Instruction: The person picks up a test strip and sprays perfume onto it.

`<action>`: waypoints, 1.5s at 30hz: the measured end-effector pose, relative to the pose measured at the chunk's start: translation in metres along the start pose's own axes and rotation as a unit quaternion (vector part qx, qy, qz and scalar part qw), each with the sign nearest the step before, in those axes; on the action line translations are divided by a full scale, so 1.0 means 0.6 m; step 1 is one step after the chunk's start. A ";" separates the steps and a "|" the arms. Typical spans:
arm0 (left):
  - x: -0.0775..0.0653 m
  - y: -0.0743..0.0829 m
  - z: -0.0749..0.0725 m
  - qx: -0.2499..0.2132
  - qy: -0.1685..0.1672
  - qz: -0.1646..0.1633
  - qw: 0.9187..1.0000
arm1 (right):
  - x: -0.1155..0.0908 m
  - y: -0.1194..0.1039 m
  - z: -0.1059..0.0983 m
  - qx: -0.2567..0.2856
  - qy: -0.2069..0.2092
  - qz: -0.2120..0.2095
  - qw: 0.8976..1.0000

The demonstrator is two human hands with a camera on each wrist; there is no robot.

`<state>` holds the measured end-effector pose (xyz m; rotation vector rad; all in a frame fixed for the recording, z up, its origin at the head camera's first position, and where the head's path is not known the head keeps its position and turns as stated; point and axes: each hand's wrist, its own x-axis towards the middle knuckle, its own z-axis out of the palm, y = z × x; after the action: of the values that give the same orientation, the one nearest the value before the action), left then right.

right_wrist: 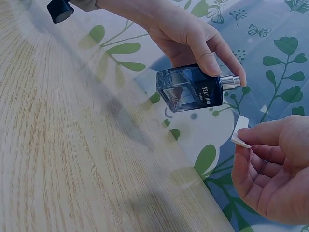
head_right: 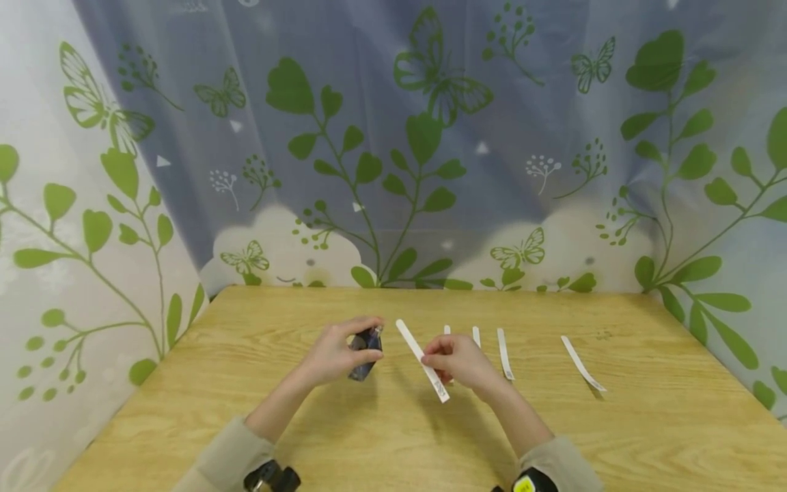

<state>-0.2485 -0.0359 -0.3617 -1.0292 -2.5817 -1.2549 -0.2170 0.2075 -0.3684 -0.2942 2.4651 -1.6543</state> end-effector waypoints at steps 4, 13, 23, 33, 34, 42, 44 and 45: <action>0.000 -0.001 -0.002 -0.003 -0.009 -0.008 1.000 | -0.001 0.001 0.000 -0.003 0.003 0.002 1.000; 0.000 -0.005 -0.002 -0.023 -0.043 -0.029 0.998 | -0.001 0.004 -0.001 -0.001 0.008 -0.001 1.000; -0.002 -0.007 -0.003 -0.030 -0.054 -0.026 0.998 | -0.004 0.005 -0.005 0.003 0.015 0.000 1.000; -0.003 -0.015 -0.004 -0.048 -0.054 -0.018 0.997 | -0.009 0.010 -0.024 0.008 0.046 0.002 0.999; -0.003 -0.016 -0.004 -0.052 -0.054 -0.020 0.997 | -0.009 0.012 -0.027 0.010 0.048 0.002 0.999; -0.004 -0.020 -0.003 -0.071 -0.058 -0.033 0.995 | -0.020 0.034 -0.065 0.031 0.089 0.020 0.995; -0.003 -0.020 -0.004 -0.076 -0.057 -0.034 0.995 | -0.024 0.038 -0.077 0.030 0.099 0.023 0.994; -0.002 -0.020 -0.005 -0.078 -0.057 -0.036 0.995 | -0.026 0.040 -0.083 0.029 0.103 0.026 0.994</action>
<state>-0.2554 -0.0439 -0.3684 -1.0731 -2.6619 -1.4790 -0.2157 0.2649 -0.3719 -0.0527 2.5369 -1.8136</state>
